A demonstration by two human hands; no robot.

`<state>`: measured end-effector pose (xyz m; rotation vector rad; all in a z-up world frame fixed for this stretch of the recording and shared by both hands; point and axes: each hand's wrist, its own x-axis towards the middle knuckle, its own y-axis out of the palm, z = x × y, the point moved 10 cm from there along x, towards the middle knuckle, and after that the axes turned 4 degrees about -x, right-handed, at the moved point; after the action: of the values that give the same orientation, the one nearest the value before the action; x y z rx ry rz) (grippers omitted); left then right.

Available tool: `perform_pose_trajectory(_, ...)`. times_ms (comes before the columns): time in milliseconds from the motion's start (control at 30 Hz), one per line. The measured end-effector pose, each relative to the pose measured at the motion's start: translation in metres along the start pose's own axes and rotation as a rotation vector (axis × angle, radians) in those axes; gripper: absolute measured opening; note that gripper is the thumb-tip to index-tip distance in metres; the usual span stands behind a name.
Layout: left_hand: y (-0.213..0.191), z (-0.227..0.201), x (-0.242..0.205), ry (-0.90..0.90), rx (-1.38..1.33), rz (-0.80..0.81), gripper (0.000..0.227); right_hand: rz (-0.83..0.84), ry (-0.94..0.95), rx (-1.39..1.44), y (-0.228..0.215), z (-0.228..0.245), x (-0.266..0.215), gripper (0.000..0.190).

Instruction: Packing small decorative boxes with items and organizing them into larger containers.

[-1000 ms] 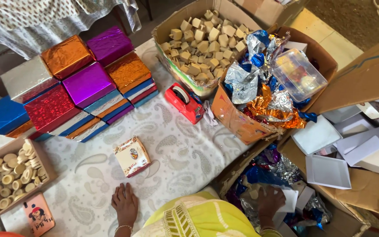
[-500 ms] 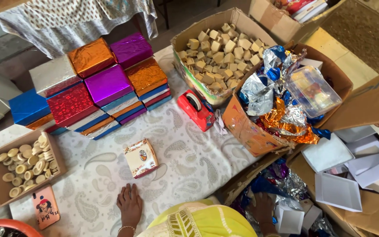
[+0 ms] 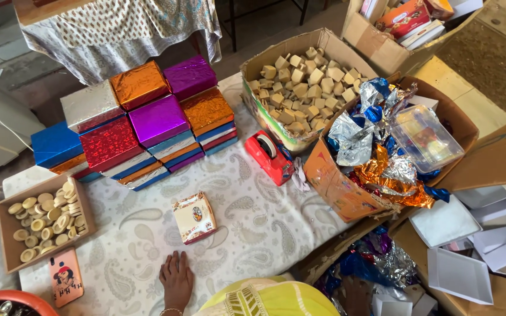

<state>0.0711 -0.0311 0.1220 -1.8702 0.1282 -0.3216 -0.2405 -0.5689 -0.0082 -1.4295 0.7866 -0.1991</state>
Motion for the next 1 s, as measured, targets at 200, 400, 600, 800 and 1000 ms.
perform_pose_trajectory(200,0.006,0.003,0.0,-0.013,0.019,0.054,0.055,0.04,0.056,0.036,0.008,-0.002,-0.004,0.087)
perform_pose_trajectory(400,0.008,0.003,0.0,-0.027,0.027,0.063,0.055,0.08,0.104,-0.108,0.036,-0.019,0.003,0.089)
perform_pose_trajectory(600,0.01,0.005,0.0,-0.02,0.026,0.056,0.056,0.137,0.081,-0.111,0.037,-0.027,0.001,0.083)
perform_pose_trajectory(800,0.009,0.003,-0.001,-0.011,0.023,0.034,0.056,0.009,0.106,-0.023,0.056,-0.031,0.001,0.097)
perform_pose_trajectory(1000,0.007,0.002,0.0,0.003,0.011,0.018,0.055,0.132,0.212,-0.184,0.042,-0.033,-0.005,0.089)
